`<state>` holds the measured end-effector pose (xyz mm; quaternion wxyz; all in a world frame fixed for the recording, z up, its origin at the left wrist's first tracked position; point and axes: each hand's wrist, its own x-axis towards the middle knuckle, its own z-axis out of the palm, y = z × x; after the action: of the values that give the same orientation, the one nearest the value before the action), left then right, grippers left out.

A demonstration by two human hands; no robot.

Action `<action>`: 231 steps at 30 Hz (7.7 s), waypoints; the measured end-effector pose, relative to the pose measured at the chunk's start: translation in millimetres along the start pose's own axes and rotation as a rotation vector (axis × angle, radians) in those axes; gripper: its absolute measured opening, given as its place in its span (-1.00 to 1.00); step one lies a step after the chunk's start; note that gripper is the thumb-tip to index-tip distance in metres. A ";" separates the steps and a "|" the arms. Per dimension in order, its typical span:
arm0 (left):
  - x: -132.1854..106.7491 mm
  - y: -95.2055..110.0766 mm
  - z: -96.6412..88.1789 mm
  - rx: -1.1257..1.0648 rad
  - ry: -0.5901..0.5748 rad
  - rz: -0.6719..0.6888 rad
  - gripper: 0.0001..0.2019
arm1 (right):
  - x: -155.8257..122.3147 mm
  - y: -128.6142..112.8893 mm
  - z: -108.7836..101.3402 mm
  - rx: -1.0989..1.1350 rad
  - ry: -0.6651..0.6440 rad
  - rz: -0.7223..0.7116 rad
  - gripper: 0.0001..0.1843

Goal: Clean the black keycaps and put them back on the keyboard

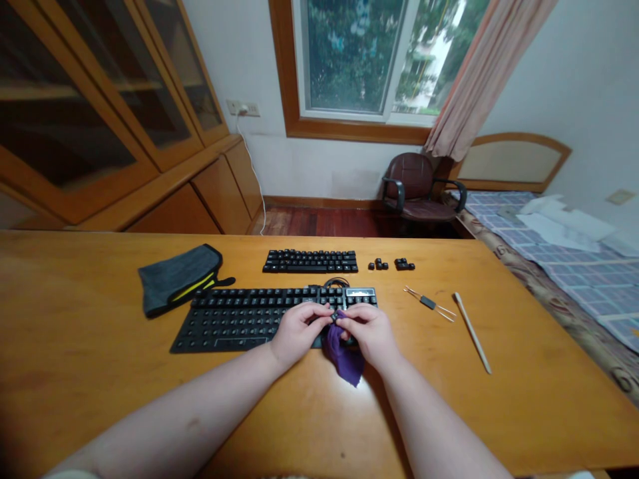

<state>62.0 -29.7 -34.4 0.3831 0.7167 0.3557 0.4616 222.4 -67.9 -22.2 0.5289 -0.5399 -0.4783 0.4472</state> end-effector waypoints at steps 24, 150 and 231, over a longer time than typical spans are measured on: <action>5.7 3.4 -1.0 -0.157 -0.069 -0.082 -0.71 | -2.7 -3.6 6.1 0.024 0.042 0.026 -0.76; 5.1 7.6 -6.9 0.256 -0.301 0.134 -0.75 | -18.4 -50.8 -54.6 -0.915 0.154 -0.226 -0.78; 0.0 -0.2 -4.6 0.611 -0.474 0.177 -0.44 | 173.3 14.2 -163.2 -1.308 0.107 0.211 -0.73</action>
<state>57.7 -28.6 -33.3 0.1824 0.9123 0.3151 0.1874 409.1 80.5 -25.8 0.0686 -0.8151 -0.5686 0.0868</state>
